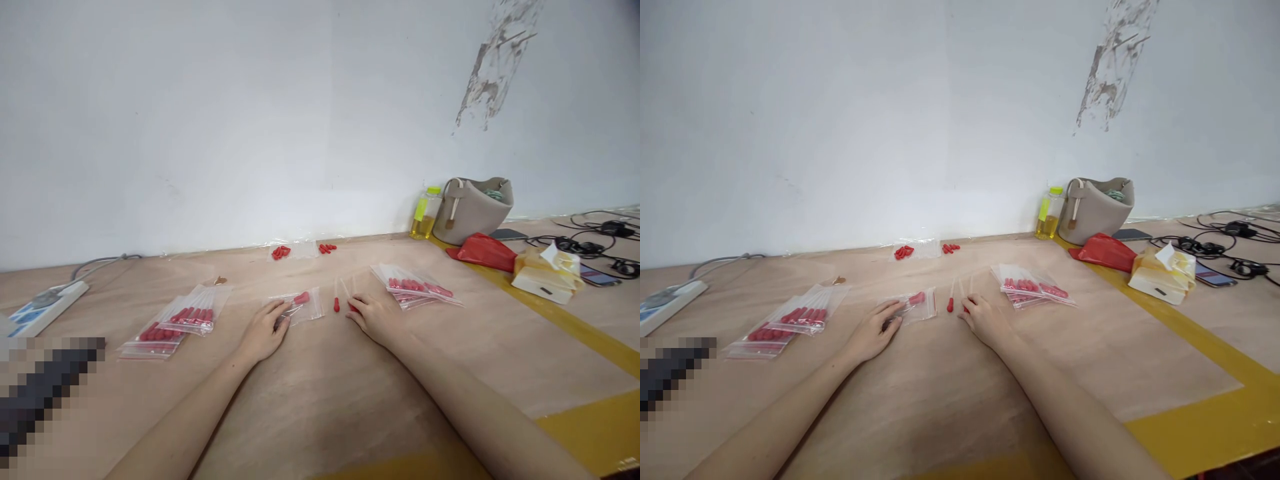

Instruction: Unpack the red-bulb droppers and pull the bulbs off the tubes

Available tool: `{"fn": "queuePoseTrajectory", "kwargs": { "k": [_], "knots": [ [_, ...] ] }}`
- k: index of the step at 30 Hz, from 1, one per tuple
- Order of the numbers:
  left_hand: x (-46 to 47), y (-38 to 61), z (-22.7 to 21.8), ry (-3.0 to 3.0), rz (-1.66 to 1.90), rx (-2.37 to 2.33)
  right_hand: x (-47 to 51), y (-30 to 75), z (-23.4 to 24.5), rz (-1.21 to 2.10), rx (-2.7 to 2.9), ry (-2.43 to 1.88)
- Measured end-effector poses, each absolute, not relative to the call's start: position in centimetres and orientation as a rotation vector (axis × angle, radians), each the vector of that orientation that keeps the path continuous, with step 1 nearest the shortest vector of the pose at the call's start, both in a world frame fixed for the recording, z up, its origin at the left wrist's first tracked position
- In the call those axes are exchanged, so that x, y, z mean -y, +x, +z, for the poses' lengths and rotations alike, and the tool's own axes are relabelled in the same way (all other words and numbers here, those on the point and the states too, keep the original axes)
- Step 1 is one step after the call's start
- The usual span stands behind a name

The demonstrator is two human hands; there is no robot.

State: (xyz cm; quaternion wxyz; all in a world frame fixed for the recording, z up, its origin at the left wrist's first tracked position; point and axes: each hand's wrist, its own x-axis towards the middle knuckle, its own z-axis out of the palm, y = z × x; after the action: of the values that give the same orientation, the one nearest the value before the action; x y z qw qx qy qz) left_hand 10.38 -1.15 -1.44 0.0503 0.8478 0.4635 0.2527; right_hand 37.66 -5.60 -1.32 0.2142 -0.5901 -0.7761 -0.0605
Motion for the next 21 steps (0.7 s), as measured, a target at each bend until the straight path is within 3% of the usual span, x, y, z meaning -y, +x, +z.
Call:
{"fn": "queuePoseTrajectory", "kwargs": {
  "k": [12, 21],
  "knots": [
    [1.0, 10.2, -1.5, 2.586, 0.783, -1.378, 5.3, 38.2, -1.6, 0.033, 2.061, -1.47],
    [2.0, 10.4, -0.4, 2.661, 0.611, -1.102, 5.4, 38.2, -1.4, 0.026, 2.009, -1.484]
  ]
}}
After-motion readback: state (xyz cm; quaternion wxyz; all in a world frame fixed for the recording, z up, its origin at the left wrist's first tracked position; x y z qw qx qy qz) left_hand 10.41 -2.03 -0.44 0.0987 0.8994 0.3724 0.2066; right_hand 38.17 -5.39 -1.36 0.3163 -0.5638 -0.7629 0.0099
